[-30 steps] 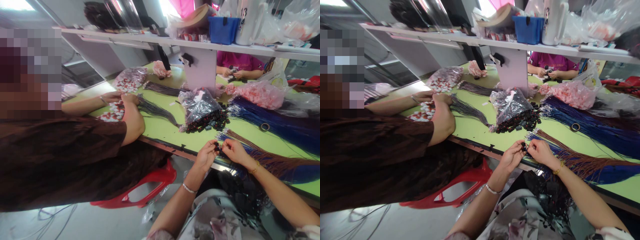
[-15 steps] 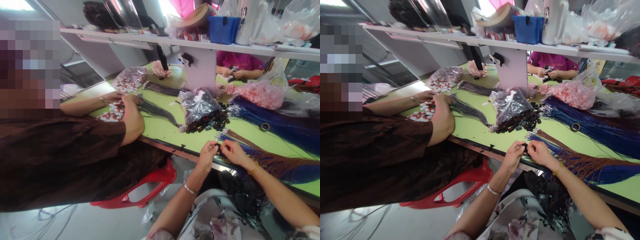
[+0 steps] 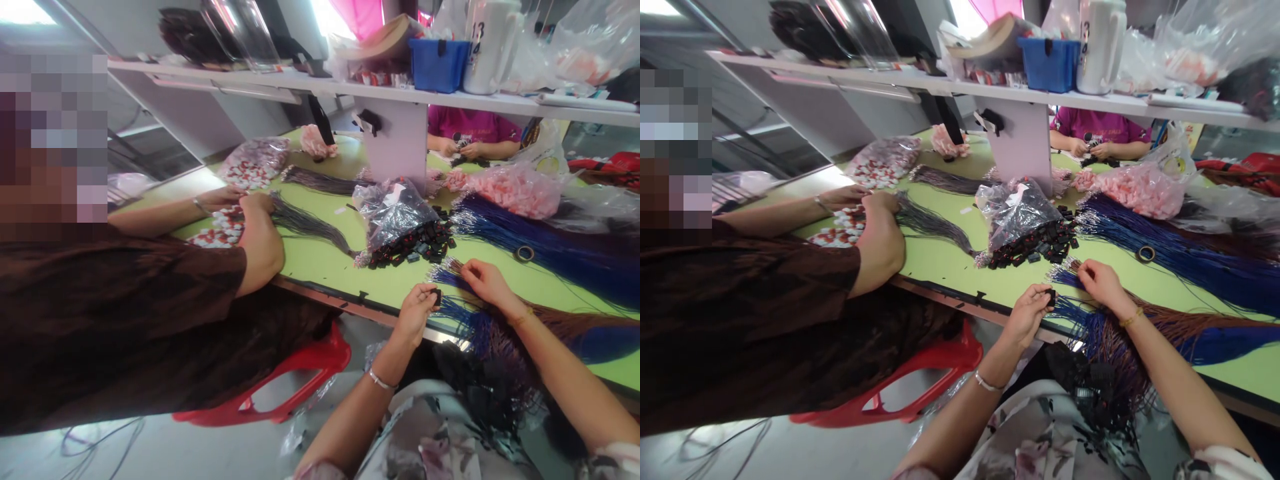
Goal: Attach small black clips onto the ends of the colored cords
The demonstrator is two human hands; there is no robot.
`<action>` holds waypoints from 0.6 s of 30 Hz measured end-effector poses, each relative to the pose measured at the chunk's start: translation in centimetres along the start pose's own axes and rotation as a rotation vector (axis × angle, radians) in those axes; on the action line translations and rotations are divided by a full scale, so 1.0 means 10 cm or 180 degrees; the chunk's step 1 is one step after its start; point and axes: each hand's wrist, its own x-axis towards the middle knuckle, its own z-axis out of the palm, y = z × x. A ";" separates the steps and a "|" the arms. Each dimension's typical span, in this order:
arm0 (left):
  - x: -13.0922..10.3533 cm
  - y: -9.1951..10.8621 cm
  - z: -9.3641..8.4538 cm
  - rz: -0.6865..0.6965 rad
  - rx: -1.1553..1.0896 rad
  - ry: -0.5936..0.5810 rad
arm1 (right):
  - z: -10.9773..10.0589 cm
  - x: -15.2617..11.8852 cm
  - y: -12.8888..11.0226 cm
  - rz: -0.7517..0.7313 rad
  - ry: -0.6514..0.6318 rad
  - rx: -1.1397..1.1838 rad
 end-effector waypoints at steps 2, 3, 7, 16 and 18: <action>0.02 0.01 -0.01 -0.0054 -0.0047 -0.0017 | -0.06 0.09 0.15 0.0236 -0.0047 -0.0596; 0.03 0.01 -0.01 -0.0080 -0.0061 -0.0021 | -0.07 0.12 0.20 0.0237 -0.0156 -0.0734; 0.04 -0.01 -0.02 -0.0133 -0.0067 -0.0039 | 0.02 0.15 0.21 0.0092 -0.0404 -0.0984; 0.04 0.00 -0.03 -0.0188 -0.0050 -0.0085 | 0.13 0.23 0.17 0.0379 -0.0572 -0.1223; 0.03 0.01 -0.03 -0.0205 -0.0049 -0.0078 | 0.13 0.23 0.21 0.0451 -0.0498 -0.1179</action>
